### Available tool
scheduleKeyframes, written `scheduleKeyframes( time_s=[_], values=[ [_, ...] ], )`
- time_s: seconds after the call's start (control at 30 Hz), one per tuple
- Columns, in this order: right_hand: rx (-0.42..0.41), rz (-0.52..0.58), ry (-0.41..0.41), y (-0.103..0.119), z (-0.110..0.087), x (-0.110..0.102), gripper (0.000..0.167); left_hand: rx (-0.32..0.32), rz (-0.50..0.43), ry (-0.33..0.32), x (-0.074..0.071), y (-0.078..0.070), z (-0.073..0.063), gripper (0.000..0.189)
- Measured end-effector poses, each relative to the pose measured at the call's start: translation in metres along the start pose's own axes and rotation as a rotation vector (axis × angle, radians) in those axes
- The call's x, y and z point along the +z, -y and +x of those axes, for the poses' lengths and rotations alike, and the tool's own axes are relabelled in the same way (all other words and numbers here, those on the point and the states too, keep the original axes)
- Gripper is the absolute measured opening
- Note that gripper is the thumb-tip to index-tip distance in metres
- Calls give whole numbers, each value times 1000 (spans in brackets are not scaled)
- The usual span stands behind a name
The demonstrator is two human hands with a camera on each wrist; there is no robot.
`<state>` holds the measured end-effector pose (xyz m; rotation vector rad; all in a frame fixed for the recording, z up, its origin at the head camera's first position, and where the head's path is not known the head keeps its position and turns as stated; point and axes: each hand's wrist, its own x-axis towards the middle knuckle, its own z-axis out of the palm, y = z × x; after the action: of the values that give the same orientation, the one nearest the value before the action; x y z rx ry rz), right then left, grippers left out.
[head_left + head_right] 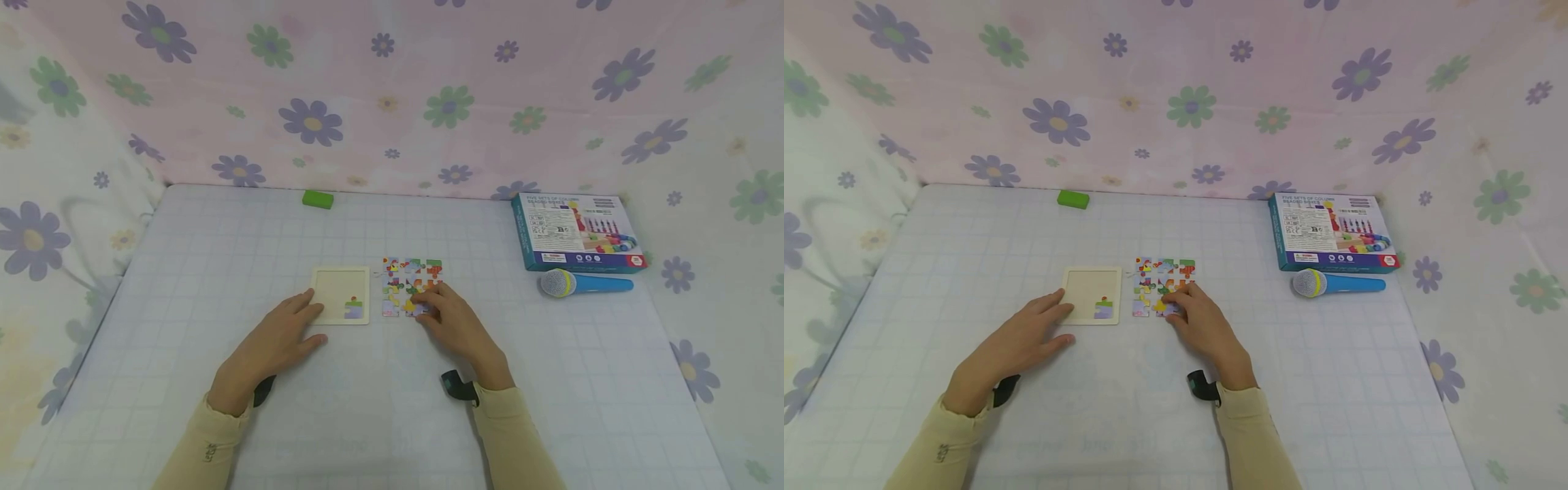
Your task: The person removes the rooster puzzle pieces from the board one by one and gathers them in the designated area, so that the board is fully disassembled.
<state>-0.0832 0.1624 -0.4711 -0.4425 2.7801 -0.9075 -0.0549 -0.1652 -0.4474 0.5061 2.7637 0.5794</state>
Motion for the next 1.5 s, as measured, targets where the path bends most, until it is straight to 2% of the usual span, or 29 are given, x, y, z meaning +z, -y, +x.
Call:
scheduleKeyframes(
  time_s=[0.43,0.77,1.17,1.5],
  values=[
    [-12,-13,-11,-3,0,-1,34,-4,0,4,0,1,1,56],
    [43,7,-6,-4,1,-4,30,-11,-6,1,1,3,1,57],
    [66,16,-1,-3,0,-4,26,-18,12,0,7,2,0,64],
    [33,5,-56,-2,1,-5,23,-5,50,-11,6,-2,0,51]
  ],
)
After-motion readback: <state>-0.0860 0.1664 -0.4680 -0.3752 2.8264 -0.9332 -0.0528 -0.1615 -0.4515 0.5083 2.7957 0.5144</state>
